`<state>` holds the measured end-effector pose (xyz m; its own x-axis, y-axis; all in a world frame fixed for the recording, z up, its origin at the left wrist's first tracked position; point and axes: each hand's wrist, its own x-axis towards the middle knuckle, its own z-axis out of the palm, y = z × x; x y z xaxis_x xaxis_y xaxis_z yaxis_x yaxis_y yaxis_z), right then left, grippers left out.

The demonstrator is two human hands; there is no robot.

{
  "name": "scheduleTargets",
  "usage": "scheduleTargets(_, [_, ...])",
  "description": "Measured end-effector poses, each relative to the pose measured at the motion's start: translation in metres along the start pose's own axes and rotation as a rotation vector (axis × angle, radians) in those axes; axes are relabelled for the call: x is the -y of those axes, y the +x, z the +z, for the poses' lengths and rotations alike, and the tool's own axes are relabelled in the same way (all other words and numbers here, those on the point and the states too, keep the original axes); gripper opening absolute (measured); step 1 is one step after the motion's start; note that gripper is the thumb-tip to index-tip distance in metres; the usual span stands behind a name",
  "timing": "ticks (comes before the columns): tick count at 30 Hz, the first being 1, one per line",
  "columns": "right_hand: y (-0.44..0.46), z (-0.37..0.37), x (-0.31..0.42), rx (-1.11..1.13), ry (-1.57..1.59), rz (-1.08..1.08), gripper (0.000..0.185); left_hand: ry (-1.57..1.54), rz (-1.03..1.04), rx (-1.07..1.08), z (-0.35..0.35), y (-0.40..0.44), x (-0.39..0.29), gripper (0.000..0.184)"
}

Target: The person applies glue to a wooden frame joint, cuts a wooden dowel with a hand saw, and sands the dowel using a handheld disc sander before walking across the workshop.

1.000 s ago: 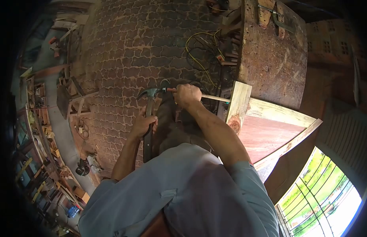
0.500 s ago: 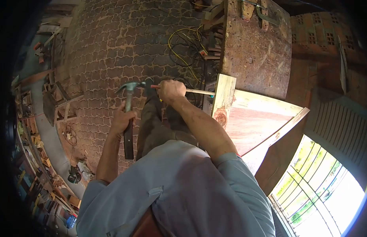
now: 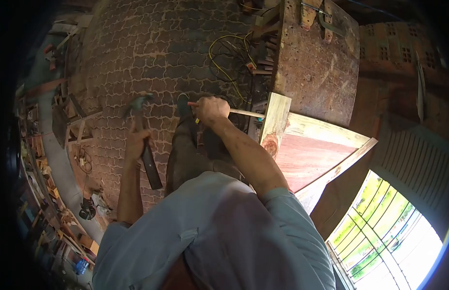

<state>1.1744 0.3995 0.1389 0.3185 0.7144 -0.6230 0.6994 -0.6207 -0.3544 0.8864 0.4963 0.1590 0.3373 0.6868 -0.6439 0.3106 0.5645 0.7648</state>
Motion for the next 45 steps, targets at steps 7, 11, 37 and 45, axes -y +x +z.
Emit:
scheduleTargets(7, [0.009, 0.012, -0.006, -0.034, -0.063, -0.014, 0.031, -0.028, -0.181, 0.287, 0.057, -0.013, -0.002, 0.058])
scheduleTargets(11, [0.009, 0.011, -0.006, -0.046, -0.055, 0.001, 0.027, 0.079, -0.163, 0.134, 0.029, 0.002, -0.007, 0.044])
scheduleTargets(37, [0.011, 0.012, -0.011, -0.083, -0.024, 0.006, 0.027, 0.024, -0.147, 0.311, 0.045, 0.013, 0.005, 0.088])
scheduleTargets(45, [0.012, 0.012, -0.010, -0.058, -0.060, 0.038, 0.028, -0.103, -0.166, 0.243, 0.042, 0.002, 0.005, 0.064])
